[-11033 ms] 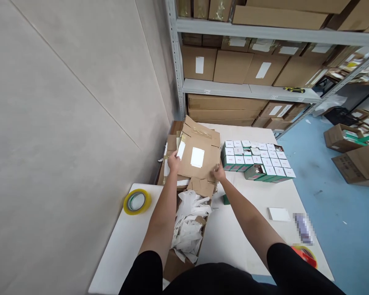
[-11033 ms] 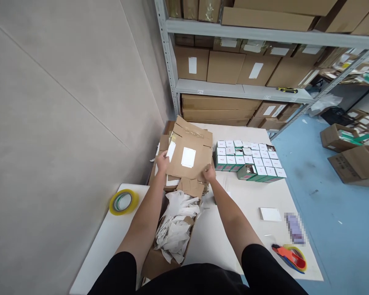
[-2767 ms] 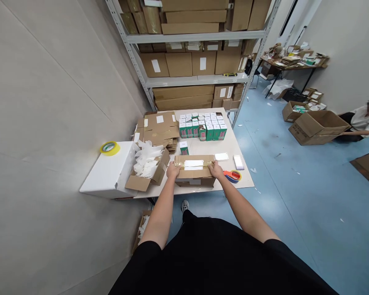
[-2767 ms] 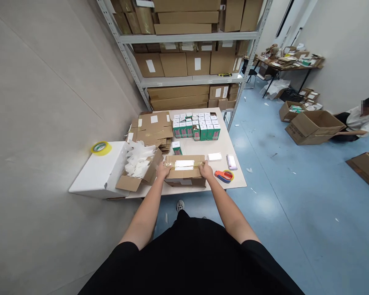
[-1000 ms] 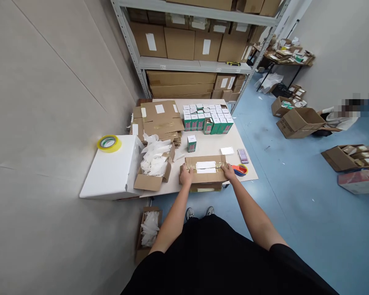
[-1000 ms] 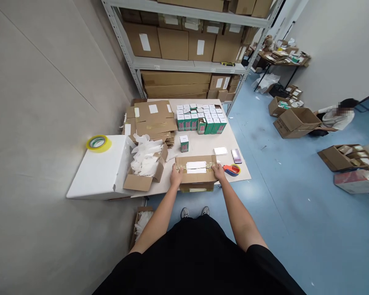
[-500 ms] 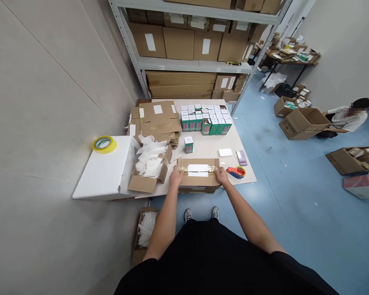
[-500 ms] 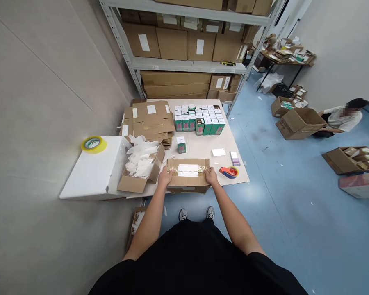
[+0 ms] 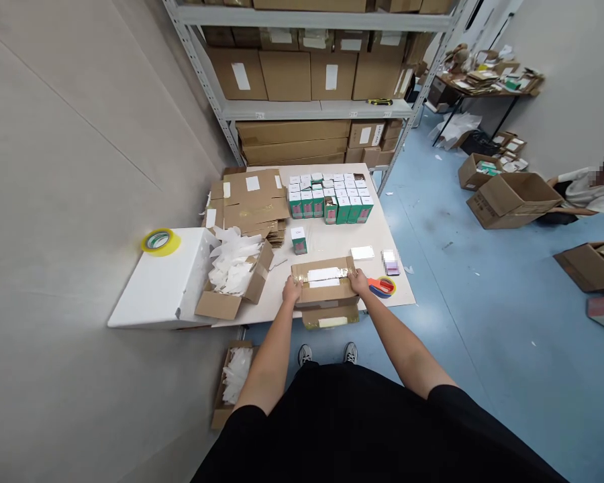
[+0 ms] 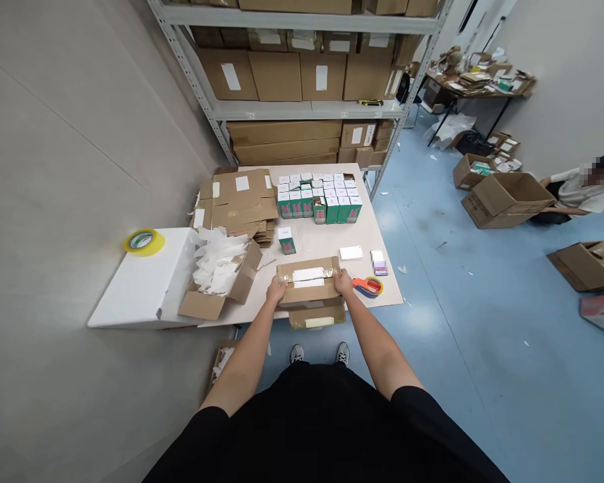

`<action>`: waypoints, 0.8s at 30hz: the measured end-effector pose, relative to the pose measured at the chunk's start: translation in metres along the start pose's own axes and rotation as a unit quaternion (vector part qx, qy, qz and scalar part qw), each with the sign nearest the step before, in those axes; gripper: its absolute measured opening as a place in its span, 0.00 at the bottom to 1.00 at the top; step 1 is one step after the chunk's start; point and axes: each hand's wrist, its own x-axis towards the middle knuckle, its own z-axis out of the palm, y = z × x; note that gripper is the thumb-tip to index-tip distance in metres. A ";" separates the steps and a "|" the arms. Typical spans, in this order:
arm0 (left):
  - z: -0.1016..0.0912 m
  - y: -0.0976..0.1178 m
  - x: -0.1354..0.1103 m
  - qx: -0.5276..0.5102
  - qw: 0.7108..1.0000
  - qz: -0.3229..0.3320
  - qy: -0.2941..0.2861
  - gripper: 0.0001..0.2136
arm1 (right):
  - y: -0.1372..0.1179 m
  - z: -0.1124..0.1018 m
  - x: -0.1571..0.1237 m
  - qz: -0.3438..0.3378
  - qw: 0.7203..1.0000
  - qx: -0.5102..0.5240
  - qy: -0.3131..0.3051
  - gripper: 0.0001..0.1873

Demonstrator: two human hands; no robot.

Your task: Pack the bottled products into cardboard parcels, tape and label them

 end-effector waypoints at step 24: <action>0.024 0.011 -0.002 -0.006 0.993 0.013 0.115 0.33 | 0.069 -0.058 0.016 -0.066 0.994 0.025 0.079 0.31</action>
